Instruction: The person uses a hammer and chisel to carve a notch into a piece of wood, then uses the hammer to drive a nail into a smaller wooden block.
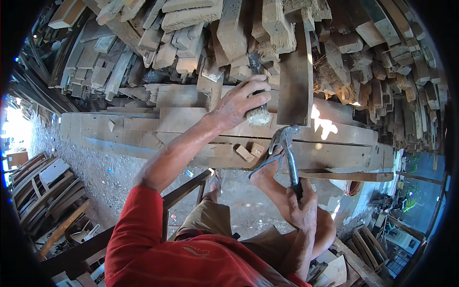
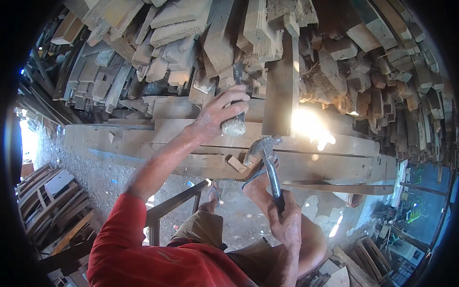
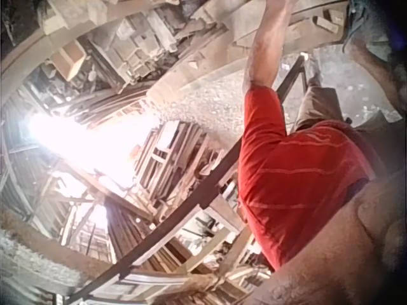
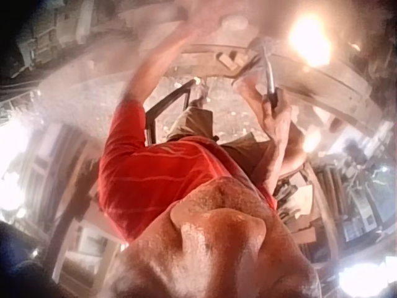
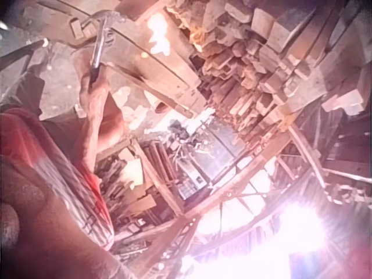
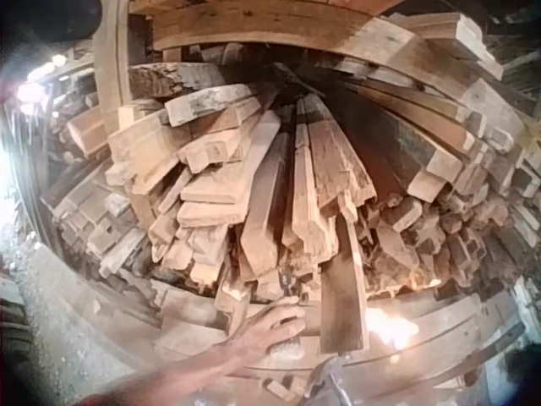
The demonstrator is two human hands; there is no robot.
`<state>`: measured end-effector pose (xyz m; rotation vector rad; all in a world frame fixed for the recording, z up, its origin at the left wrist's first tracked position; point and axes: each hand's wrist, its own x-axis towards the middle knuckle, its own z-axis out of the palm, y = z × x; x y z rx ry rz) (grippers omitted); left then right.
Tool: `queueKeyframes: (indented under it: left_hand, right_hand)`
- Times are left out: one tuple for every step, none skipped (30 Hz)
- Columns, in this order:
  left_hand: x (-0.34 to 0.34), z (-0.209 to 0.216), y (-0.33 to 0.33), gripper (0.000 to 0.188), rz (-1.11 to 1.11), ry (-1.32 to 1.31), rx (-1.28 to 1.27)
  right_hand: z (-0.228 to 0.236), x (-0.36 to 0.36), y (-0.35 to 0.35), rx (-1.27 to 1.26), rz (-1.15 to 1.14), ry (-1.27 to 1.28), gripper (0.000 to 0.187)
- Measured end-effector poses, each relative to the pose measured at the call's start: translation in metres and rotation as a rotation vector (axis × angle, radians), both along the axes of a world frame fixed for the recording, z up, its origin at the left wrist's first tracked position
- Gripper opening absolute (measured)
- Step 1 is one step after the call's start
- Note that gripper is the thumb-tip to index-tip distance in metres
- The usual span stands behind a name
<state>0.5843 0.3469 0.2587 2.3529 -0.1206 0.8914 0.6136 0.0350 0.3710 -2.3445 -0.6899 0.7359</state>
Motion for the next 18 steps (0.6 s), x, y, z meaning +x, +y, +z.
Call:
queueKeyframes:
  left_hand:
    - [0.0008,-0.0032,0.0021,0.041,0.006,-0.022,-0.011]
    - [0.0020,-0.0032,0.0033,0.041,0.004,-0.023,-0.013]
    - [0.0027,-0.0024,0.0046,0.041,0.000,-0.025,-0.020]
    - [0.0034,-0.0023,0.0057,0.041,-0.004,-0.027,-0.026]
    - [0.0040,-0.0042,0.0068,0.041,-0.004,-0.026,-0.027]
    - [0.0047,-0.0068,0.0078,0.039,-0.005,-0.037,-0.017]
    - [0.0049,-0.0083,0.0081,0.037,-0.005,-0.048,-0.005]
    - [0.0047,-0.0079,0.0055,0.037,-0.007,-0.047,-0.007]
    - [0.0035,-0.0060,0.0013,0.039,-0.008,-0.050,-0.024]
    - [0.0033,-0.0052,-0.0012,0.042,-0.008,-0.053,-0.040]
    - [0.0033,-0.0059,-0.0011,0.042,-0.007,-0.052,-0.040]
    - [0.0036,-0.0071,-0.0006,0.042,0.000,-0.057,-0.041]
    - [0.0034,-0.0079,0.0002,0.042,0.006,-0.062,-0.042]
    - [0.0037,-0.0089,0.0004,0.042,0.007,-0.063,-0.044]
    - [0.0034,-0.0098,0.0008,0.041,0.004,-0.048,-0.037]
    - [0.0033,-0.0106,0.0009,0.040,0.002,-0.034,-0.030]
    - [0.0027,-0.0112,0.0006,0.040,0.003,-0.033,-0.031]
    - [0.0020,-0.0118,0.0003,0.039,-0.001,-0.011,-0.012]
  right_hand:
    - [-0.0022,-0.0004,-0.0012,-0.002,0.001,0.002,0.021]
    - [-0.0052,0.0001,-0.0031,0.007,-0.008,0.016,0.021]
    - [-0.0074,0.0002,-0.0041,0.016,-0.016,0.030,0.022]
    - [-0.0084,0.0000,-0.0043,0.014,-0.017,0.030,0.022]
    - [-0.0092,-0.0006,-0.0042,0.018,-0.011,0.028,0.022]
    - [-0.0095,-0.0011,-0.0039,0.022,-0.005,0.025,0.022]
    - [-0.0087,-0.0016,-0.0029,0.021,-0.005,0.026,0.022]
    - [-0.0076,-0.0016,-0.0017,0.013,-0.002,0.026,0.022]
    - [-0.0068,-0.0016,-0.0007,0.005,0.001,0.026,0.023]
    - [-0.0064,-0.0014,-0.0002,0.003,-0.001,0.026,0.023]
    - [-0.0058,-0.0016,0.0006,-0.004,0.002,0.023,0.023]
    - [-0.0054,-0.0019,0.0012,-0.012,0.005,0.020,0.023]
    - [-0.0061,-0.0025,0.0012,-0.012,0.007,0.021,0.023]
    - [-0.0077,-0.0026,0.0001,-0.011,-0.003,0.040,0.023]
    - [-0.0085,-0.0025,-0.0006,-0.010,-0.012,0.059,0.024]
    - [-0.0078,-0.0021,-0.0004,-0.011,-0.012,0.059,0.024]
    - [-0.0068,-0.0026,0.0005,-0.006,-0.014,0.055,0.024]
    - [-0.0062,-0.0031,0.0009,0.000,-0.017,0.051,0.024]
